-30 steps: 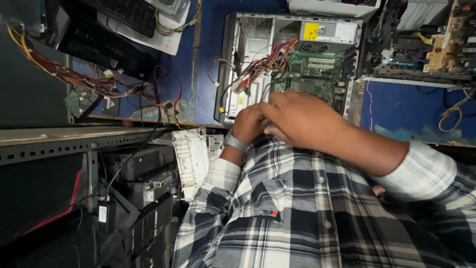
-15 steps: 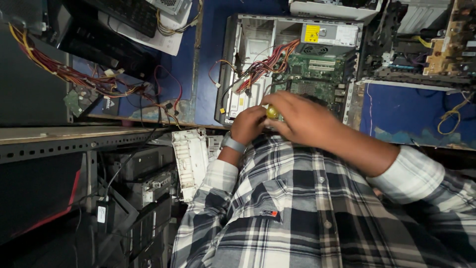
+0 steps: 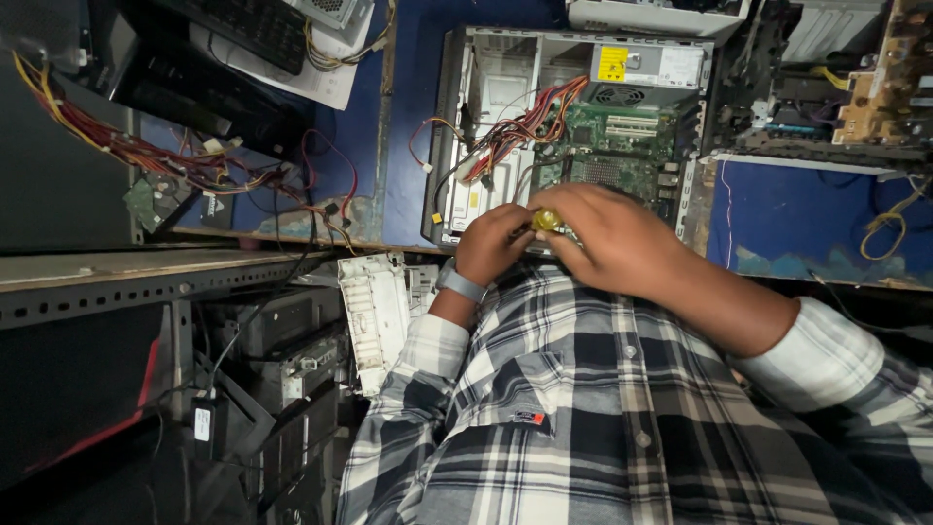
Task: The person uses a screwdriver to loosen and remove screws from a computer motherboard inside an open case. They repeatedly adjust their grip and position while working on the same unit.
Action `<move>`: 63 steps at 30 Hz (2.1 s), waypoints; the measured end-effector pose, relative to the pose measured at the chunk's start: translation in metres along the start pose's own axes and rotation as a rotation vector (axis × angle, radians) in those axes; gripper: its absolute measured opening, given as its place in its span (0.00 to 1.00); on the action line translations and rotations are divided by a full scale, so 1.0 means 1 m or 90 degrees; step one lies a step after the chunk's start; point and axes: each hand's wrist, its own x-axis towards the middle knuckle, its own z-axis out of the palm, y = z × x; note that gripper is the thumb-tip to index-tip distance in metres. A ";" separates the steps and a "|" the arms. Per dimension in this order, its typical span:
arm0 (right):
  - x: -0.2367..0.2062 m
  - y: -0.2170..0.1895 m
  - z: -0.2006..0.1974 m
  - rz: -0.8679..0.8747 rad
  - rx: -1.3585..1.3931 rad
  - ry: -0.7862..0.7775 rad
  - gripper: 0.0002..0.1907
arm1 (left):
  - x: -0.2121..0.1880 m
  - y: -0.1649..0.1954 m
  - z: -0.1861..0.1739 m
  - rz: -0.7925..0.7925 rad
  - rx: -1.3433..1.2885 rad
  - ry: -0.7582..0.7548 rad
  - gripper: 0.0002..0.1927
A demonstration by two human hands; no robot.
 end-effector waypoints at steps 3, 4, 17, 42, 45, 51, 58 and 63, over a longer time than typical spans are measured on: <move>-0.001 -0.001 -0.003 0.000 -0.003 0.005 0.20 | 0.001 0.001 -0.001 0.002 -0.007 -0.002 0.12; -0.001 0.000 -0.003 -0.001 -0.008 0.010 0.20 | 0.001 0.001 -0.001 0.002 -0.006 0.002 0.12; -0.002 0.007 0.003 0.027 -0.019 -0.009 0.18 | 0.001 -0.006 0.006 -0.018 -0.022 -0.022 0.11; -0.001 0.002 0.000 0.031 -0.028 -0.037 0.20 | 0.000 -0.010 0.008 -0.006 -0.013 -0.001 0.10; 0.000 0.001 0.001 0.030 -0.021 -0.056 0.19 | -0.001 -0.012 0.010 -0.022 -0.014 -0.010 0.10; 0.000 0.000 0.002 -0.034 -0.012 -0.113 0.21 | -0.004 -0.018 0.015 -0.046 0.017 -0.013 0.09; 0.001 0.000 0.000 -0.070 0.005 -0.127 0.19 | -0.008 -0.021 0.020 -0.010 -0.008 0.025 0.13; 0.000 -0.004 0.005 0.014 0.030 -0.114 0.23 | -0.010 -0.025 0.025 -0.023 0.001 0.037 0.13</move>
